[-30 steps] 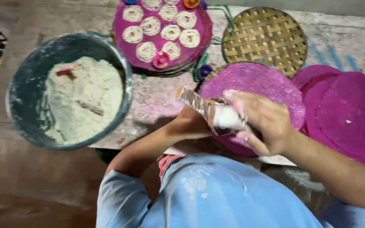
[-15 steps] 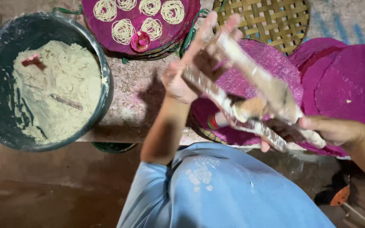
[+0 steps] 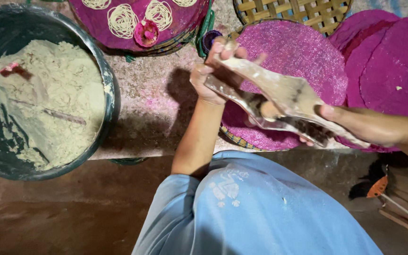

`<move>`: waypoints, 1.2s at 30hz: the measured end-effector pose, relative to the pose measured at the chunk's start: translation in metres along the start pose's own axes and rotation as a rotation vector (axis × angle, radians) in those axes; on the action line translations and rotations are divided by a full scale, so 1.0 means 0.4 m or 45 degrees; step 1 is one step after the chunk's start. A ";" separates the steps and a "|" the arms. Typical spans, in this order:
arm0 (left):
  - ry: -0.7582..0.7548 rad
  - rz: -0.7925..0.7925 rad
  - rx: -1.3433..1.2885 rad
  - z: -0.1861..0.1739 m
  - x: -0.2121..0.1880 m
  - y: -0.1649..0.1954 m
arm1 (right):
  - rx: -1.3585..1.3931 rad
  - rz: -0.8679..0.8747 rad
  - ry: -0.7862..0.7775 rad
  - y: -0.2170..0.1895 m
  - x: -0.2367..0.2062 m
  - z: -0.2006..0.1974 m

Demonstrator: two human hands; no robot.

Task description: The person scoops dough from a metal bowl and extrudes it through a handheld press to form spiral noodle shapes onto purple trays. They repeatedly refill the press and arrange the formed noodles in neat rows across multiple trays.

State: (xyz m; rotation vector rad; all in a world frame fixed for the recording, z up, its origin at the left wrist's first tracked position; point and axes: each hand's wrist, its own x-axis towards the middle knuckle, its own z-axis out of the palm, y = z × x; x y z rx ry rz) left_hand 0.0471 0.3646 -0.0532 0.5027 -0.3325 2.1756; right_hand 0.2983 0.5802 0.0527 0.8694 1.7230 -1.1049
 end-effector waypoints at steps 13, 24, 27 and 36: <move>0.008 0.196 0.042 -0.081 -0.011 -0.010 | -0.166 -0.074 0.149 -0.091 -0.007 0.050; -0.036 0.126 -0.045 -0.005 -0.006 -0.001 | -0.171 -0.110 0.228 -0.082 -0.010 0.067; -0.165 0.201 0.069 -0.017 0.036 -0.013 | -0.285 -0.165 0.398 -0.086 -0.003 0.044; 0.834 -0.658 0.902 -0.209 -0.089 0.056 | 0.012 -0.661 0.182 -0.023 0.071 0.002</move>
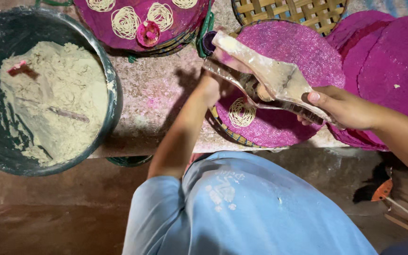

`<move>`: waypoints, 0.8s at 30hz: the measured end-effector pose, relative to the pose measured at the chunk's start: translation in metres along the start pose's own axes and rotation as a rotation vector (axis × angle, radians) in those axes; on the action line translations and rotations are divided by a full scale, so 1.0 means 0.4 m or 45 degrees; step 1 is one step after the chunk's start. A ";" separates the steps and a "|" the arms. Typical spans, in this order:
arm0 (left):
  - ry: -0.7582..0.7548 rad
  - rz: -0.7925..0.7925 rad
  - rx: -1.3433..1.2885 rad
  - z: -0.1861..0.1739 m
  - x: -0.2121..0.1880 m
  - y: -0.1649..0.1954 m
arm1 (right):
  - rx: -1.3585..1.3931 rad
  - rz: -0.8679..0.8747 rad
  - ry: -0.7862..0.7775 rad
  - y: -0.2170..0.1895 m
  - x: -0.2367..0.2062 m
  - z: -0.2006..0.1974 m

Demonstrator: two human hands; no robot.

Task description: The person scoops dough from a metal bowl and extrudes it through a handheld press to form spiral noodle shapes onto purple trays. They repeatedly refill the press and arrange the formed noodles in neat rows across multiple trays.

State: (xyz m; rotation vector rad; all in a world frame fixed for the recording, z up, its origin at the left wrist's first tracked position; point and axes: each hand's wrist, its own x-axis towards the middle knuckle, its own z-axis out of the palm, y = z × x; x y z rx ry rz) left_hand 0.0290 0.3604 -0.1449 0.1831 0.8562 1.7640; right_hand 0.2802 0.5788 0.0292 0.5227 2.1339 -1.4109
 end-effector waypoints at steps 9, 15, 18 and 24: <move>0.044 0.258 1.781 0.047 -0.205 -0.063 | 0.047 -0.186 0.197 0.101 0.040 0.004; 0.347 0.510 1.656 0.154 -0.325 0.106 | 0.011 -0.255 0.017 0.114 0.026 -0.020; -0.124 0.461 -0.008 0.175 -0.257 0.191 | 0.071 -0.032 -0.207 0.081 0.049 0.004; -0.653 0.645 -0.696 0.179 -0.111 0.242 | 0.222 0.212 -0.284 -0.063 0.081 -0.016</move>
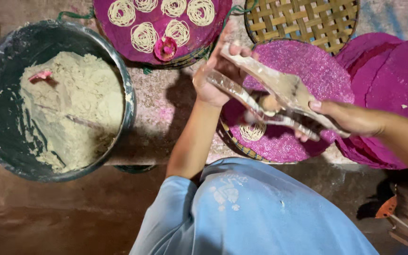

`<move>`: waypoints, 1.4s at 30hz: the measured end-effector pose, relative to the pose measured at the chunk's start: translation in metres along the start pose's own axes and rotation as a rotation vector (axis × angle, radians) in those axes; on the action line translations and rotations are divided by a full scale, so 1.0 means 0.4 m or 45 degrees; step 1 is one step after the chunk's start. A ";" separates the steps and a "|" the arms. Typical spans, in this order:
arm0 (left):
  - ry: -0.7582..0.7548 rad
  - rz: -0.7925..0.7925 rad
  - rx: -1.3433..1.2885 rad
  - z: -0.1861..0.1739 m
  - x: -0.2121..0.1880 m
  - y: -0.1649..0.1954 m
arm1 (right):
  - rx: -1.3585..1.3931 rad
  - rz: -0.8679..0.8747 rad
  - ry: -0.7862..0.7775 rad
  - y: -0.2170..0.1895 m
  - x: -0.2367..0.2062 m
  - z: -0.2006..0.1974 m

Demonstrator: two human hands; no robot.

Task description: The person scoops dough from a metal bowl and extrudes it through a handheld press to form spiral noodle shapes onto purple trays. They repeatedly refill the press and arrange the formed noodles in neat rows across multiple trays.

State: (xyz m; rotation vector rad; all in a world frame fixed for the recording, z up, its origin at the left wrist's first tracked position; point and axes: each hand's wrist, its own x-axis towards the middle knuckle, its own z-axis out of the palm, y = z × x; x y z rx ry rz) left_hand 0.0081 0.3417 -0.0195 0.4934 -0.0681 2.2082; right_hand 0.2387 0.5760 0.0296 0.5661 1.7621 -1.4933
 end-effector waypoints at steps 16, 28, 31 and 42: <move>0.001 0.304 -0.042 -0.172 0.115 -0.023 | -0.667 0.078 0.418 -0.161 0.054 -0.015; -0.021 0.169 -0.168 -0.135 0.105 0.006 | -0.606 0.085 0.458 -0.159 0.055 -0.007; -0.056 0.211 -0.160 -0.142 0.141 0.004 | -0.644 0.013 0.587 -0.164 0.061 -0.027; 0.681 -0.854 1.001 -0.354 0.018 -0.008 | -0.333 -0.300 0.558 -0.104 0.100 -0.042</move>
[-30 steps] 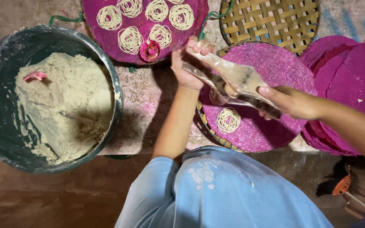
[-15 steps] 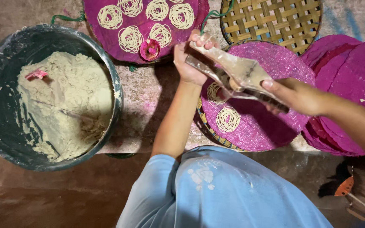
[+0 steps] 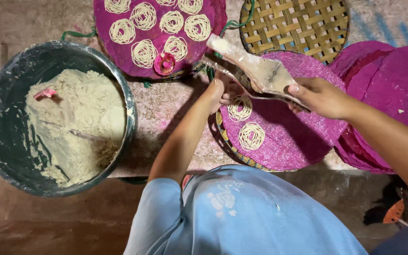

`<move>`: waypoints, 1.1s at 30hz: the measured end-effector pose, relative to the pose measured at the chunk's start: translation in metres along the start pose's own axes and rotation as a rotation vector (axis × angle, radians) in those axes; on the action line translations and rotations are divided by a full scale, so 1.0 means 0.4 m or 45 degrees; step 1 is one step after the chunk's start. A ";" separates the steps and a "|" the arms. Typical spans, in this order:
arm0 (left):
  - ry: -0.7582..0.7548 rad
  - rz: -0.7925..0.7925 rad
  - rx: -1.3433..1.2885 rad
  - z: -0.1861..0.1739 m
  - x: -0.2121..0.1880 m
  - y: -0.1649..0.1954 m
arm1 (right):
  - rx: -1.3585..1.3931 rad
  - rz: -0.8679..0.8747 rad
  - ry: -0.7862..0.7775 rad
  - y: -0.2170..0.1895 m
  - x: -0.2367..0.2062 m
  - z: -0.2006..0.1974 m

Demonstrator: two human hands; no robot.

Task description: The person scoops dough from a metal bowl and extrudes it through a handheld press to form spiral noodle shapes onto purple trays. They repeatedly refill the press and arrange the formed noodles in neat rows across multiple trays.

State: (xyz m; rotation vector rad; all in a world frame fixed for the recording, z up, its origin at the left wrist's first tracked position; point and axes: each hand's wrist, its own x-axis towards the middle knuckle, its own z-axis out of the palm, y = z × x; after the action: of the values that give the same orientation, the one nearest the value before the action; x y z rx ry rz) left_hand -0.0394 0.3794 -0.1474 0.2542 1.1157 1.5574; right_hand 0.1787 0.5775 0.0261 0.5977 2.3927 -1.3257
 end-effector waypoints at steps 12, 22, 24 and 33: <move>0.229 0.793 0.678 0.073 -0.261 0.100 | 0.268 -0.085 -0.126 0.124 -0.008 -0.031; -0.682 0.870 -1.151 0.181 0.070 0.228 | 0.082 0.198 -0.156 0.042 0.025 -0.116; -0.627 0.835 -1.200 0.163 0.098 0.248 | -0.066 0.168 -0.014 0.028 0.054 -0.105; -0.442 0.840 -1.264 0.169 0.127 0.205 | -0.259 0.378 -0.004 -0.036 0.059 -0.120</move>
State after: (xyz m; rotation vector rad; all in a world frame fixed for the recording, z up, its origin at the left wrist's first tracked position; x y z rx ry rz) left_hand -0.0634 0.4653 -0.0705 0.1999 -0.1220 2.3398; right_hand 0.1467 0.6163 0.0493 0.8496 2.2889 -0.9457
